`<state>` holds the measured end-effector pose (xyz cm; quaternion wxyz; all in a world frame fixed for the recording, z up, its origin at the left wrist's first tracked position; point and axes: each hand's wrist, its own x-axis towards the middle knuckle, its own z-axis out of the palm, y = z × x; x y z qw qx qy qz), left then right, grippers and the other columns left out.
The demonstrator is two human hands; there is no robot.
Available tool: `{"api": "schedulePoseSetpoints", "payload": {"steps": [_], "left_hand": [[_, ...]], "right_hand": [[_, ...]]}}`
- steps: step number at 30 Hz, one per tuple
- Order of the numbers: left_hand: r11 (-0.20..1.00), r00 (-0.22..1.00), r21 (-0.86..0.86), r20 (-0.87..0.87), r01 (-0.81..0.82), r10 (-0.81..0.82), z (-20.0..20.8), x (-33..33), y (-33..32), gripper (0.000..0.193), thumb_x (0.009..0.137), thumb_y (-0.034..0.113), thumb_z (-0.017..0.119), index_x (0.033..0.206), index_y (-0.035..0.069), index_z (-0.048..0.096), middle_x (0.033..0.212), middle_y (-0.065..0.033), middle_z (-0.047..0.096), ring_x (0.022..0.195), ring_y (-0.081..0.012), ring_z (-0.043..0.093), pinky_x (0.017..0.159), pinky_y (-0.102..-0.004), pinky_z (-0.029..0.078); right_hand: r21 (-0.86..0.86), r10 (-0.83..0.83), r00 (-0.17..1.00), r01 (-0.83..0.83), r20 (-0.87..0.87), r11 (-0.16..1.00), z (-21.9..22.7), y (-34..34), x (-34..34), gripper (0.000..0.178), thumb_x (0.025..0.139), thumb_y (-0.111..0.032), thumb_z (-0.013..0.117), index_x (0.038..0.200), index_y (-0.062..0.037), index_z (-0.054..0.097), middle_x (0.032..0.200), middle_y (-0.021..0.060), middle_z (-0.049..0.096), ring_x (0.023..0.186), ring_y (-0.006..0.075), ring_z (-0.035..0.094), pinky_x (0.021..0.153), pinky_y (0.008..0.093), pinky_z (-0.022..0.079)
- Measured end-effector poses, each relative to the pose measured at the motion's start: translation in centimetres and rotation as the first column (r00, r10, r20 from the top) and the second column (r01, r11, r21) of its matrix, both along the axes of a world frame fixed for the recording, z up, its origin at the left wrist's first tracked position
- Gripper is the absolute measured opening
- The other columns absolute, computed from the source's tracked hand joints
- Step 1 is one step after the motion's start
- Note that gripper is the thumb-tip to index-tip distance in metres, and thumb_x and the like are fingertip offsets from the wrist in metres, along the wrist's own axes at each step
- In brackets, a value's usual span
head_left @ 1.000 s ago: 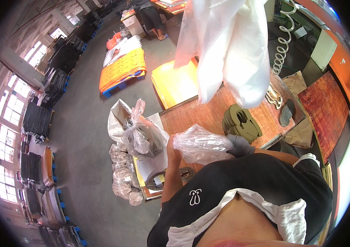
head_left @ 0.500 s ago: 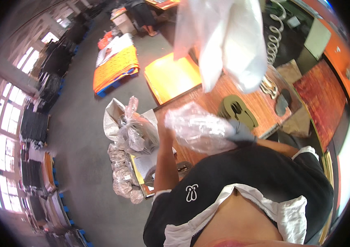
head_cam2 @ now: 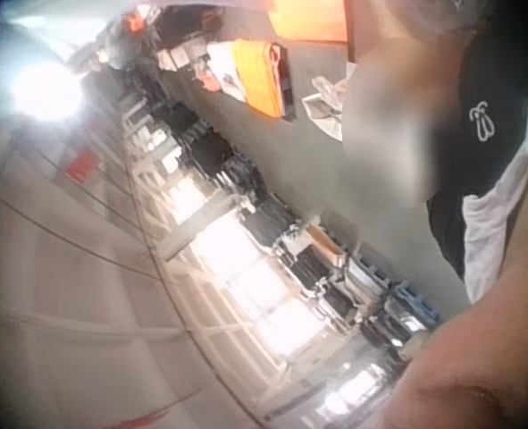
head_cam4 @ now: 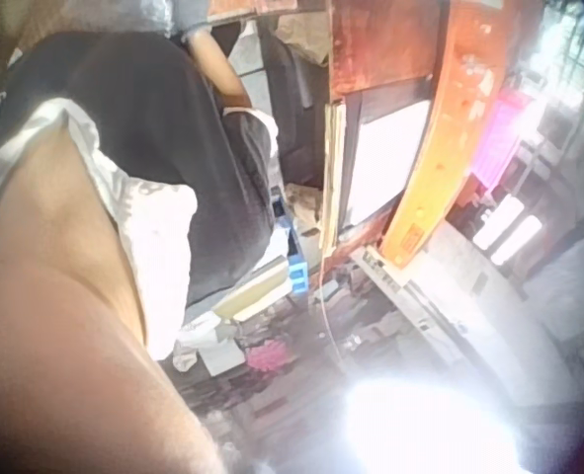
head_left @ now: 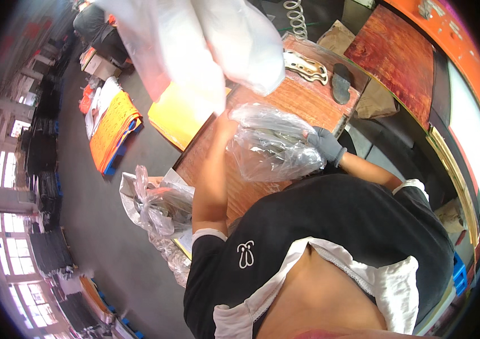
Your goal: The person places a stack of green circular parts into a clear plastic bag on a wooden table. They then gather the top of the bag, twist it closed, and tie it with a white tie-wrap. Finally, they place the sealed package on the floor next to other similar packages.
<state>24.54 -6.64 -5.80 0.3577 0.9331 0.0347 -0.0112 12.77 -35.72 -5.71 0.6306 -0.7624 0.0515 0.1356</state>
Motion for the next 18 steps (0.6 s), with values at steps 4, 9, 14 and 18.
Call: {"api": "schedulePoseSetpoints", "payload": {"steps": [4, 9, 14, 18], "left_hand": [[0.953, 0.994, -0.297, -0.074, 0.058, -0.083, 0.0, 1.6, 0.5, 0.045, 0.067, 0.007, 0.055, 0.111, -0.004, 0.056, 0.107, -0.0231, 0.06, 0.102, -0.0343, 0.057, 0.086, -0.036, 0.043], [0.982, 0.987, -0.109, -0.033, 0.153, -0.158, 0.1, 2.4, -1.3, 0.038, 0.073, 0.001, 0.05, 0.11, -0.002, 0.056, 0.098, -0.0129, 0.062, 0.09, -0.0197, 0.059, 0.08, -0.0299, 0.045], [0.979, 0.987, 0.122, -0.016, 0.163, -0.162, -1.2, 3.0, -2.3, 0.038, 0.075, 0.004, 0.051, 0.113, -0.001, 0.054, 0.1, -0.0122, 0.062, 0.093, -0.0198, 0.058, 0.081, -0.0306, 0.045], [0.983, 0.982, 0.019, 0.031, 0.184, -0.184, -1.0, 4.5, -2.2, 0.039, 0.076, 0.005, 0.052, 0.114, -0.001, 0.053, 0.101, -0.0119, 0.062, 0.093, -0.0198, 0.058, 0.081, -0.031, 0.045]], "right_hand": [[0.114, -0.028, 0.997, 0.021, 0.067, 0.993, -0.4, 0.1, 0.0, 0.039, 0.089, -0.036, 0.056, 0.092, 0.0023, 0.062, 0.075, 0.001, 0.056, 0.07, 0.0085, 0.049, 0.062, 0.0246, 0.042], [0.051, -0.15, 0.987, 0.147, 0.054, 0.988, -0.6, 0.2, 0.4, 0.045, 0.09, -0.038, 0.052, 0.088, 0.0059, 0.062, 0.069, 0.0033, 0.056, 0.065, 0.0098, 0.049, 0.061, 0.0265, 0.042], [-0.025, -0.115, 0.985, 0.113, -0.132, 0.993, -0.5, -0.6, 1.3, 0.05, 0.086, -0.041, 0.053, 0.087, 0.0085, 0.062, 0.07, 0.0099, 0.059, 0.067, 0.0137, 0.053, 0.063, 0.0291, 0.043], [0.182, -0.13, 0.97, 0.168, -0.206, 0.969, 0.0, -1.4, 1.5, 0.048, 0.083, -0.041, 0.059, 0.093, 0.006, 0.062, 0.076, 0.0081, 0.061, 0.069, 0.0113, 0.054, 0.064, 0.0267, 0.045]]}}
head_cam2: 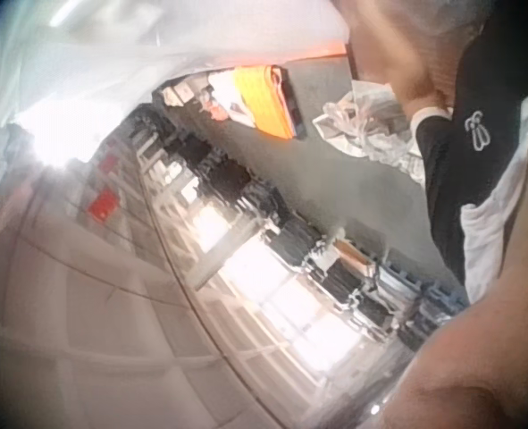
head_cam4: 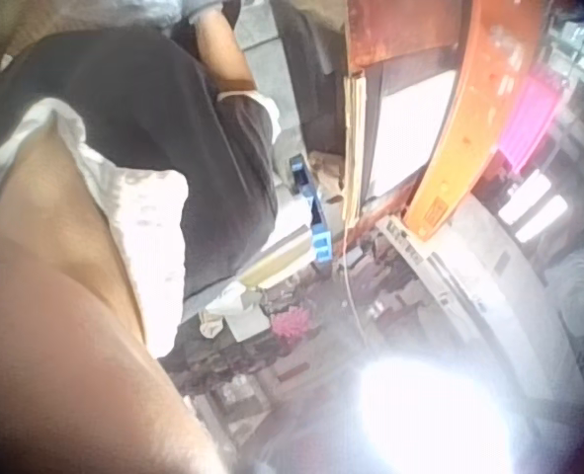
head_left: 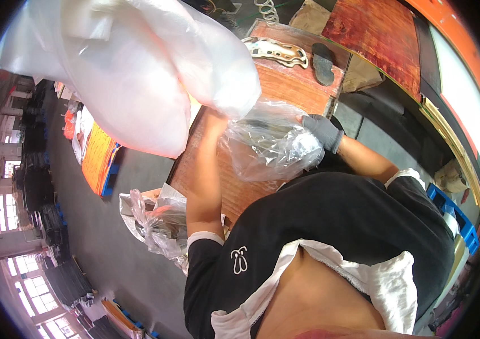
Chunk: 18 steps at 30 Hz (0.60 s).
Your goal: The person places a stack of green circular parts into a clear plastic bag on a wooden table. They then gather the top of the bag, twist it closed, and tie it with a white tie-wrap. Finally, they place the sealed package on the floor next to other similar packages.
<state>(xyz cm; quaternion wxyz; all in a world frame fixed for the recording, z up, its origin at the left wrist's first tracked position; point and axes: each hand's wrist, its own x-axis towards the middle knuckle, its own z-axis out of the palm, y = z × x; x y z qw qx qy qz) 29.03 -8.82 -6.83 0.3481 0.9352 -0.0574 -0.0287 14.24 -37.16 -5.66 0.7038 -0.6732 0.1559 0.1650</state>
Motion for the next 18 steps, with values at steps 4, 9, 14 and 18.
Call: {"api": "schedulePoseSetpoints", "payload": {"steps": [4, 9, 14, 18], "left_hand": [[0.994, 0.998, -0.101, -0.061, 0.029, -0.035, 0.2, 1.1, -0.1, 0.039, 0.077, 0.006, 0.052, 0.115, -0.001, 0.052, 0.101, -0.0116, 0.062, 0.093, -0.0198, 0.058, 0.082, -0.0314, 0.045], [0.995, 0.985, -0.101, -0.168, 0.017, -0.034, -1.4, 0.8, -0.4, 0.039, 0.078, 0.007, 0.052, 0.117, 0.0, 0.051, 0.102, -0.0112, 0.062, 0.094, -0.0198, 0.058, 0.082, -0.032, 0.045], [0.92, 0.905, -0.39, -0.403, -0.037, -0.135, -2.1, 0.8, 0.5, 0.039, 0.08, 0.008, 0.052, 0.118, 0.0, 0.05, 0.102, -0.0108, 0.061, 0.094, -0.0198, 0.058, 0.083, -0.0325, 0.045], [0.673, 0.724, -0.705, -0.583, -0.226, -0.368, -1.6, 1.1, 2.3, 0.04, 0.081, 0.009, 0.052, 0.119, 0.001, 0.049, 0.102, -0.0105, 0.061, 0.094, -0.0198, 0.058, 0.083, -0.0329, 0.045]], "right_hand": [[-0.054, 0.023, 0.999, -0.02, 0.049, 0.998, -1.2, -1.0, 0.1, 0.046, 0.083, -0.037, 0.061, 0.099, 0.0054, 0.062, 0.082, 0.0066, 0.062, 0.074, 0.0098, 0.055, 0.067, 0.0258, 0.045], [-0.052, -0.011, 0.999, 0.013, 0.042, 0.999, -7.0, -1.2, 0.1, 0.047, 0.083, -0.038, 0.063, 0.103, 0.0038, 0.063, 0.084, 0.0055, 0.062, 0.081, 0.0117, 0.054, 0.076, 0.0261, 0.043], [-0.08, 0.014, 0.998, -0.009, 0.066, 0.997, -10.5, -1.6, 1.3, 0.045, 0.081, -0.042, 0.064, 0.089, 0.0026, 0.065, 0.073, 0.004, 0.06, 0.069, 0.0104, 0.05, 0.065, 0.0265, 0.043], [-0.109, 0.071, 0.996, -0.066, 0.048, 0.992, -9.1, -2.2, 1.8, 0.042, 0.081, -0.041, 0.065, 0.08, 0.0012, 0.064, 0.067, 0.0022, 0.057, 0.064, 0.0097, 0.048, 0.061, 0.0259, 0.042]]}}
